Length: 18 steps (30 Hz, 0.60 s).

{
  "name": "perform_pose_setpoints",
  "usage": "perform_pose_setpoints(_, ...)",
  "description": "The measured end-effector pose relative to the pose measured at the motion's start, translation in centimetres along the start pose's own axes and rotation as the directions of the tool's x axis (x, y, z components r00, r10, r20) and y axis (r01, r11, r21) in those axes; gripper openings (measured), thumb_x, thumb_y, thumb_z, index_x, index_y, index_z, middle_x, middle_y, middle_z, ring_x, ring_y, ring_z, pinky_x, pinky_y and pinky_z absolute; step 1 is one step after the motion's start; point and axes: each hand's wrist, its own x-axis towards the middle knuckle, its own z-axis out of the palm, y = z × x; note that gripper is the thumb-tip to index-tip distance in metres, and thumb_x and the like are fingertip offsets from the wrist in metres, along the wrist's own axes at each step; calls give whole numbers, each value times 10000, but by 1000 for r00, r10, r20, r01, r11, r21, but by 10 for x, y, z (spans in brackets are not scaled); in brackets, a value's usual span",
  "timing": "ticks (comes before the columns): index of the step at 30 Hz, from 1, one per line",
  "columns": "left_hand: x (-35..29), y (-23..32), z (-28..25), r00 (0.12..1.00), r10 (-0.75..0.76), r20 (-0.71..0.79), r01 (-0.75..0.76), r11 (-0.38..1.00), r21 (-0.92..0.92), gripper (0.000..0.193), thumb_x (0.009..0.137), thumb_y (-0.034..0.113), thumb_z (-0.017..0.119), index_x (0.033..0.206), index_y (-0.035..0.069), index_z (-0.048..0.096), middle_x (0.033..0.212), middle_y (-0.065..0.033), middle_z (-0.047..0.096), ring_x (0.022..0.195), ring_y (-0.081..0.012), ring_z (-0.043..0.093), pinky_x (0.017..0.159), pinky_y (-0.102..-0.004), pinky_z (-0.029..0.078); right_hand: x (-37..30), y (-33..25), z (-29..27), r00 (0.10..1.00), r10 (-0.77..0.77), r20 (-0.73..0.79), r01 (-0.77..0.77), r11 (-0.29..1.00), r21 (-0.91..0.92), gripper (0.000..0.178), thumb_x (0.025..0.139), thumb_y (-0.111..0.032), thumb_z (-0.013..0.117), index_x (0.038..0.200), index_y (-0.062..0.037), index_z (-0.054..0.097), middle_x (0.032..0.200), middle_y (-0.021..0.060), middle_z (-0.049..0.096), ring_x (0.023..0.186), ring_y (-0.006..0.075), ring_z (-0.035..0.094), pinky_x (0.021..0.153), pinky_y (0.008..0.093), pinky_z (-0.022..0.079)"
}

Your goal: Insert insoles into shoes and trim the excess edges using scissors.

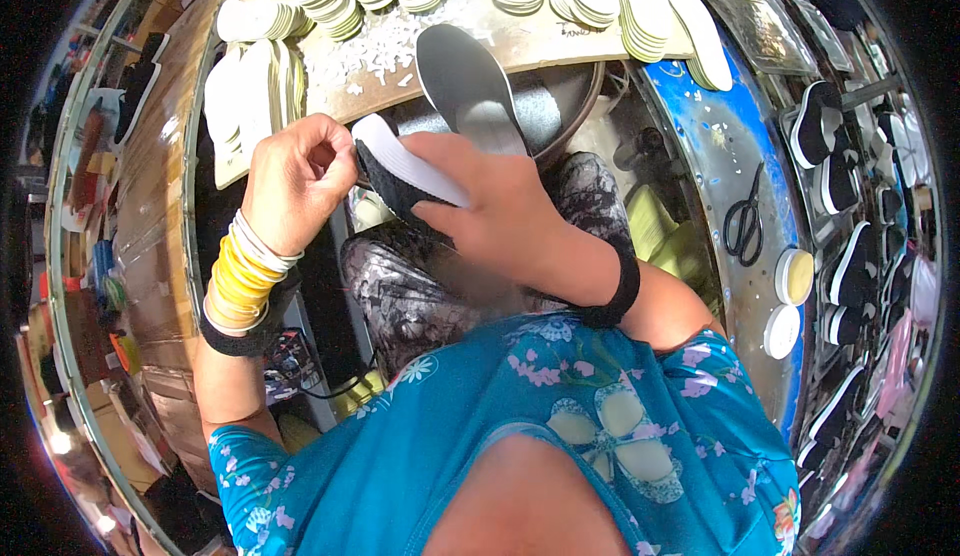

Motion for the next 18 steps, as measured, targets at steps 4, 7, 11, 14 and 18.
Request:
perform_pose_setpoints(4,10,-19,19,979,69,-192,-64,997,33,104,746,91,569,726,-9,549,569,-139,531,497,-170,536,483,-300,418,-3,-10,-5,993,114,-43,-116,992,-49,503,646,-111,702,1114,-45,529,1019,162,596,875,313,606,751,346,488)
perform_pose_setpoints(7,18,-90,2,911,-94,-402,226,929,294,136,761,140,562,744,6,583,649,-177,589,601,-317,594,569,-382,462,-4,-10,-9,981,174,-86,-179,982,-60,496,635,-93,707,1099,-42,542,987,126,609,864,229,606,748,307,475)
perform_pose_setpoints(11,6,-35,4,916,-204,-347,166,977,-136,113,801,129,600,784,17,606,645,-93,604,570,-169,596,542,-278,450,7,6,-11,915,385,-118,-352,908,229,506,632,-40,700,1109,-21,529,988,113,613,892,179,599,789,283,457)
perform_pose_setpoints(14,-3,-7,13,938,-194,-288,81,929,-360,71,768,56,631,823,14,617,685,-43,597,575,-98,548,541,-232,429,11,10,-6,907,406,-113,-335,857,392,510,623,-42,700,1101,-5,525,1009,136,610,915,218,604,810,310,456)
perform_pose_setpoints(18,-2,8,12,943,25,-331,-60,993,-98,53,758,35,620,799,6,604,741,-117,600,609,-213,587,576,-283,466,12,3,-4,942,310,-128,-270,927,261,497,631,-66,692,1096,-14,525,1006,147,600,905,248,606,789,315,461)
